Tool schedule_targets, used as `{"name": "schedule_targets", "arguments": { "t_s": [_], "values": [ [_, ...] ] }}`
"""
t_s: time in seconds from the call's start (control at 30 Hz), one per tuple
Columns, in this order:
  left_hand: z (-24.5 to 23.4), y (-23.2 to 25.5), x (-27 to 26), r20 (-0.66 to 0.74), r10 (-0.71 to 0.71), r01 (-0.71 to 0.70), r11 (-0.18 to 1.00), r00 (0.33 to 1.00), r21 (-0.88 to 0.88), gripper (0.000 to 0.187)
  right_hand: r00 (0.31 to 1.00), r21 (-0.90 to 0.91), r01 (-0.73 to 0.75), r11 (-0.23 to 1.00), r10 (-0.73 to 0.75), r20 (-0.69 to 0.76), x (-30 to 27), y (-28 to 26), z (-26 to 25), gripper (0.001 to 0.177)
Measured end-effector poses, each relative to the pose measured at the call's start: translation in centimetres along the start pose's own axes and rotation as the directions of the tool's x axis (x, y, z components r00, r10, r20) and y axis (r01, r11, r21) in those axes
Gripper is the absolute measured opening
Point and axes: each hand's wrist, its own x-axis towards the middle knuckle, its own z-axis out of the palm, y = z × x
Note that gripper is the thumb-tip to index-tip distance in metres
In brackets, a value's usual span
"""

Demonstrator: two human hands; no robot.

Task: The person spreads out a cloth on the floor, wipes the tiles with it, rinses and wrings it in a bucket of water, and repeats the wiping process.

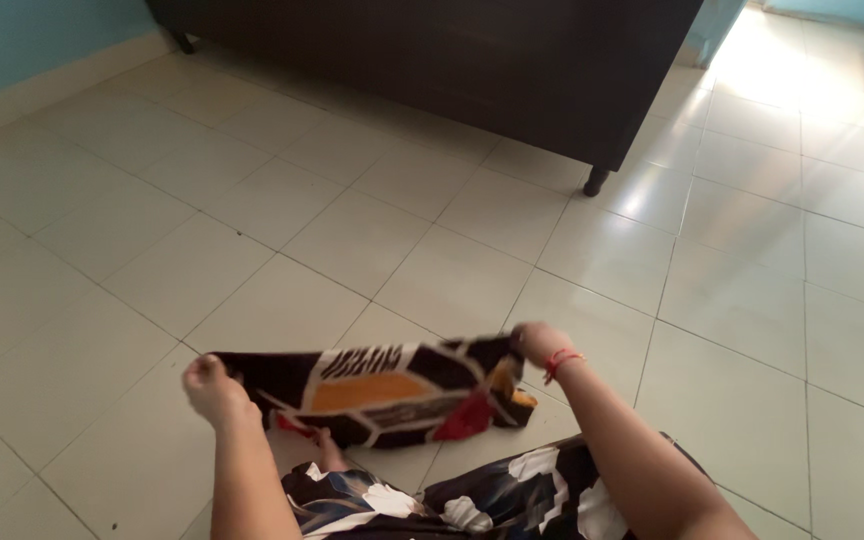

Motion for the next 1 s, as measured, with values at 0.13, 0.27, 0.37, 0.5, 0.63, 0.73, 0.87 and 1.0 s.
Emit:
{"name": "schedule_targets", "arguments": {
  "t_s": [0.13,0.27,0.37,0.5,0.63,0.73,0.87,1.0],
  "values": [
    [1.8,-2.3,3.6,0.370,-0.373,0.508,0.763,0.851,-0.399,0.016,0.920,0.659,0.242,0.712,0.047,-0.389,3.1,0.9,-3.0,0.030],
    [2.7,1.3,0.6,0.523,0.001,0.353,0.737,0.852,-0.577,0.019,0.738,0.709,0.657,0.255,-0.028,-0.674,1.1,-0.2,-9.2,0.025],
    [2.7,3.0,-1.2,0.563,0.241,0.265,0.694,0.791,-0.670,0.013,0.598,0.531,0.742,0.409,-0.048,-0.800,-2.0,-0.1,-12.7,0.027],
    [0.5,0.7,0.0,0.722,0.144,-0.042,0.987,0.677,-0.158,0.018,0.884,0.418,0.206,0.885,0.015,-0.467,-3.6,6.5,-12.9,0.028],
    [1.9,-4.0,-1.0,0.577,-0.666,-0.340,0.467,0.473,0.816,0.032,0.901,0.446,-0.431,0.784,0.346,0.264,-0.9,12.1,-8.3,0.035],
    [2.7,-7.6,-2.0,0.586,-0.659,-0.502,0.346,0.471,0.793,0.049,0.990,-0.111,0.033,0.993,-0.018,0.139,1.6,12.1,-5.9,0.047],
    [4.8,-12.1,-2.4,0.800,-0.456,-0.582,0.552,0.389,0.597,0.066,0.982,0.264,-0.101,0.959,0.139,-0.128,3.8,9.7,-2.7,0.058],
    [6.1,-12.1,-4.1,0.619,-0.641,-0.606,0.286,0.454,0.742,0.070,0.985,0.106,-0.060,0.993,0.076,-0.157,4.5,7.8,0.2,0.083]
  ]
}}
